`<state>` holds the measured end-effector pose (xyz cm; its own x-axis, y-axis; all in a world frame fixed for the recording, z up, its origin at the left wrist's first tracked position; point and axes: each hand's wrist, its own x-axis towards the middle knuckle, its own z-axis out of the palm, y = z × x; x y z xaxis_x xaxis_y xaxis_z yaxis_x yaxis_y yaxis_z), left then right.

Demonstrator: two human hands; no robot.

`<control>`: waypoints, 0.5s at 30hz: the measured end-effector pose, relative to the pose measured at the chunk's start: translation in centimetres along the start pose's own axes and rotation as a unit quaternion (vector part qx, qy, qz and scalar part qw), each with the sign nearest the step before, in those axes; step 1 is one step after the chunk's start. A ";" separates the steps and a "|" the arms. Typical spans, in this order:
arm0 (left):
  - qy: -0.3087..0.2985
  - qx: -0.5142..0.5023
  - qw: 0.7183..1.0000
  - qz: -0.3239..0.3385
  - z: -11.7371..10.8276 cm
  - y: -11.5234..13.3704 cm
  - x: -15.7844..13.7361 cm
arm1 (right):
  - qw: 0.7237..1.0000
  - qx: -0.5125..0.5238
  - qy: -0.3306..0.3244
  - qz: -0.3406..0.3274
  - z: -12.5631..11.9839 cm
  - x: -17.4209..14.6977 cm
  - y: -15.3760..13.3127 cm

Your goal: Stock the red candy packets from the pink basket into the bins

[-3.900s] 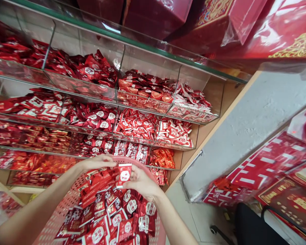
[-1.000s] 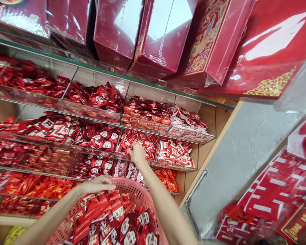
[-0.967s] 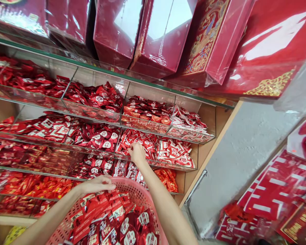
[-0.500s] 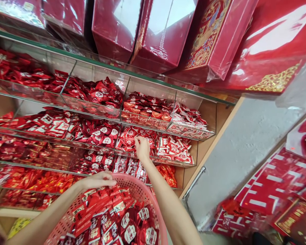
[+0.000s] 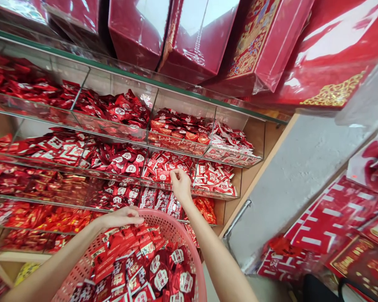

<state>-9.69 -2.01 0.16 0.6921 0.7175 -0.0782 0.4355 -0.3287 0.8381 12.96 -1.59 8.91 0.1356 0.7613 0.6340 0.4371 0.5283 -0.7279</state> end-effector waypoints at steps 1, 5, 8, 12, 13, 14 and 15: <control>-0.002 -0.002 1.000 0.001 0.0 0.0 0.0 | 1.000 0.000 -0.002 -0.002 -0.4 -0.4 -0.2; -0.008 -0.010 1.000 0.001 0.0 0.2 0.0 | 0.998 0.014 -0.059 0.011 -1.7 -2.4 -0.8; -0.010 -0.007 1.000 0.002 0.0 0.1 0.2 | 0.989 0.059 -0.117 0.072 -2.3 -4.4 -0.8; -0.017 -0.008 1.000 -0.005 0.0 0.2 0.5 | 0.919 0.187 -0.213 0.273 -2.3 -7.9 -0.1; -0.020 -0.011 1.000 -0.007 0.1 0.3 0.5 | 0.896 0.212 -0.232 0.315 -2.2 -8.7 0.2; -0.023 -0.013 1.000 -0.007 0.1 0.4 0.6 | 0.876 0.230 -0.247 0.344 -2.0 -9.6 0.4; -0.024 -0.014 1.000 -0.006 0.1 0.6 0.7 | 0.861 0.243 -0.259 0.364 -1.9 -10.3 0.6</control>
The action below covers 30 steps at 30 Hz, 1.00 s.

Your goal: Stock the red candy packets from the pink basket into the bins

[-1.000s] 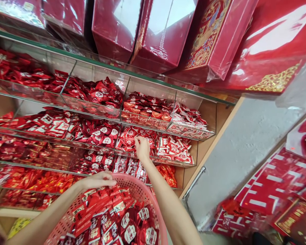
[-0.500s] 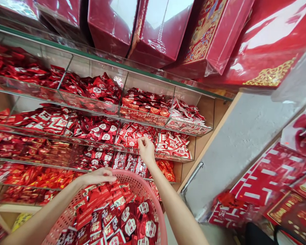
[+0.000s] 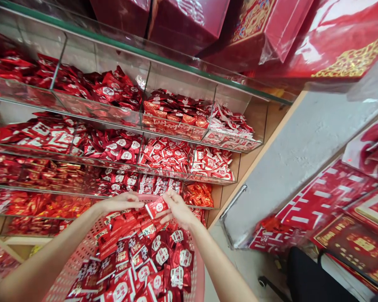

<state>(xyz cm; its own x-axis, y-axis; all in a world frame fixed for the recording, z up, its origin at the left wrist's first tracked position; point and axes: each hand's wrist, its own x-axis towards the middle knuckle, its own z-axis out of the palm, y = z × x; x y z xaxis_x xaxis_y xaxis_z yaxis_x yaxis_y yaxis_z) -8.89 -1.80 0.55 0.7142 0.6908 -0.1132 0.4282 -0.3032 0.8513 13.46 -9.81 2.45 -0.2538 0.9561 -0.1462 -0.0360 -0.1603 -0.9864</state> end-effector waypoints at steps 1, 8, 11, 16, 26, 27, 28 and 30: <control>-0.001 0.001 1.000 0.002 0.0 0.2 0.0 | 1.000 0.009 -0.015 0.015 0.2 -0.2 0.6; -0.004 0.017 1.000 0.010 -0.1 0.9 0.1 | 0.985 -0.079 -0.144 0.058 0.5 -1.3 2.0; -0.002 0.011 1.000 0.006 -0.2 0.8 0.1 | 0.966 -0.153 -0.195 0.077 0.3 -1.0 2.6; 0.005 0.001 1.000 -0.003 -0.2 0.1 0.1 | 0.909 -0.281 -0.281 0.123 0.9 -0.1 3.4; 0.021 -0.005 1.000 -0.013 -0.2 -0.5 -0.3 | 0.777 -0.434 -0.401 0.216 4.0 0.6 3.7; 0.020 -0.006 1.000 -0.013 -0.2 -0.5 -0.3 | 0.774 -0.435 -0.407 0.214 4.3 0.6 4.1; 0.019 -0.005 1.000 -0.011 -0.2 -0.5 -0.3 | 0.772 -0.438 -0.409 0.209 4.5 0.6 4.4; 0.017 -0.004 1.000 -0.007 -0.2 -0.6 -0.3 | 0.768 -0.454 -0.406 0.196 4.8 0.7 5.2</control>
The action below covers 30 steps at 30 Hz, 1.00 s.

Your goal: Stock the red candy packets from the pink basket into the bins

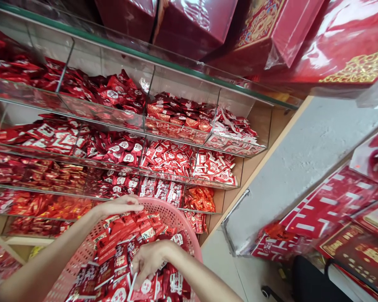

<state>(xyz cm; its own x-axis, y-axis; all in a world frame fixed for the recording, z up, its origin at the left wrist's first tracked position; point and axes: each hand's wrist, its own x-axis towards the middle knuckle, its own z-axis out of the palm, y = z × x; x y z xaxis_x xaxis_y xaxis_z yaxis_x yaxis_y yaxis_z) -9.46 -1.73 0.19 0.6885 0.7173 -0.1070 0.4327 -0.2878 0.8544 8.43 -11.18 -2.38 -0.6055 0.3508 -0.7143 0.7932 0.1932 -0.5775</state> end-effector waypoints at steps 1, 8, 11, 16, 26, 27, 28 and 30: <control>0.000 0.000 1.000 0.002 0.0 0.0 0.0 | 1.000 -0.013 0.008 -0.002 0.2 0.3 0.0; 0.001 0.003 1.000 0.016 0.1 -0.6 0.2 | 0.993 -0.068 0.087 -0.037 1.0 0.0 -0.1; 0.011 0.012 1.000 0.013 0.2 -0.9 0.3 | 0.995 -0.014 0.091 -0.047 0.4 -1.4 -0.4; 0.020 0.006 1.000 0.019 0.2 -1.1 0.5 | 0.969 0.063 0.206 -0.121 -3.3 -4.8 -1.5; 0.032 0.017 0.999 0.015 -0.1 -0.8 -0.1 | 0.727 -0.036 0.676 -0.115 -15.4 -6.1 -3.0; 0.035 0.019 0.999 0.012 -0.1 -0.8 -0.1 | 0.712 -0.061 0.694 -0.089 -16.1 -5.8 -3.1; 0.036 0.018 0.999 0.009 -0.2 -0.9 -0.2 | 0.702 -0.083 0.704 -0.068 -16.6 -5.5 -3.1; 0.037 0.013 0.999 0.001 -0.3 -1.2 -0.2 | 0.698 -0.119 0.705 -0.035 -17.2 -4.8 -3.2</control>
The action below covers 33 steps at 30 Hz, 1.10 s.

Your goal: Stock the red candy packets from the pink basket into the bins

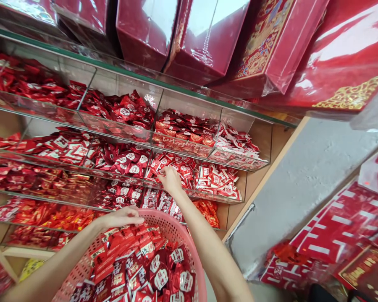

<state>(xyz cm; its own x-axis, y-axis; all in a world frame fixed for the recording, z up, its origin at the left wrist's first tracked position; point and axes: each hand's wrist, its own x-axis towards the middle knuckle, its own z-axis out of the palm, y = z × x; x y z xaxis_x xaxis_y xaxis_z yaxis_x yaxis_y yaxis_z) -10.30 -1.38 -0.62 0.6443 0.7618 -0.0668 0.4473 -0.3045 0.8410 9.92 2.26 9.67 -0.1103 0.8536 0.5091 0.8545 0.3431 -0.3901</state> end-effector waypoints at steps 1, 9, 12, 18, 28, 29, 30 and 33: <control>0.000 -0.002 1.000 -0.003 -0.1 -0.2 0.0 | 1.000 -0.021 -0.007 -0.001 0.3 0.2 0.0; 0.009 0.008 1.000 -0.014 -0.5 -1.0 -0.2 | 0.996 -0.084 -0.026 -0.008 1.1 0.2 -0.3; 0.006 0.004 1.000 -0.014 -0.6 -0.9 -0.1 | 0.997 -0.079 -0.010 -0.023 0.7 0.1 -0.3; 0.009 0.003 1.000 -0.023 -0.6 -0.2 0.1 | 0.997 -0.053 0.036 -0.053 0.1 -0.2 0.3; 0.007 0.001 1.000 -0.022 -0.3 0.9 -0.2 | 0.991 0.075 0.094 -0.061 -0.2 -0.5 1.4; 0.005 -0.002 1.000 -0.022 -0.3 0.9 -0.2 | 0.989 0.092 0.099 -0.061 -0.4 -0.6 1.5; 0.002 -0.006 1.000 -0.020 -0.3 0.9 -0.2 | 0.987 0.107 0.103 -0.060 -0.5 -0.8 1.5; -0.002 -0.015 1.000 -0.015 -0.1 0.9 -0.1 | 0.982 0.133 0.117 -0.057 -1.2 -1.4 1.6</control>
<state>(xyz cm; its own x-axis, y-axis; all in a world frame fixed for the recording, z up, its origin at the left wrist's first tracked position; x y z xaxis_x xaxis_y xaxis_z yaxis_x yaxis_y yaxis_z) -10.05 -1.68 0.15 0.6334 0.7680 -0.0946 0.4479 -0.2641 0.8542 12.08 1.14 9.20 -0.0502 0.7010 0.7114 0.6766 0.5478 -0.4921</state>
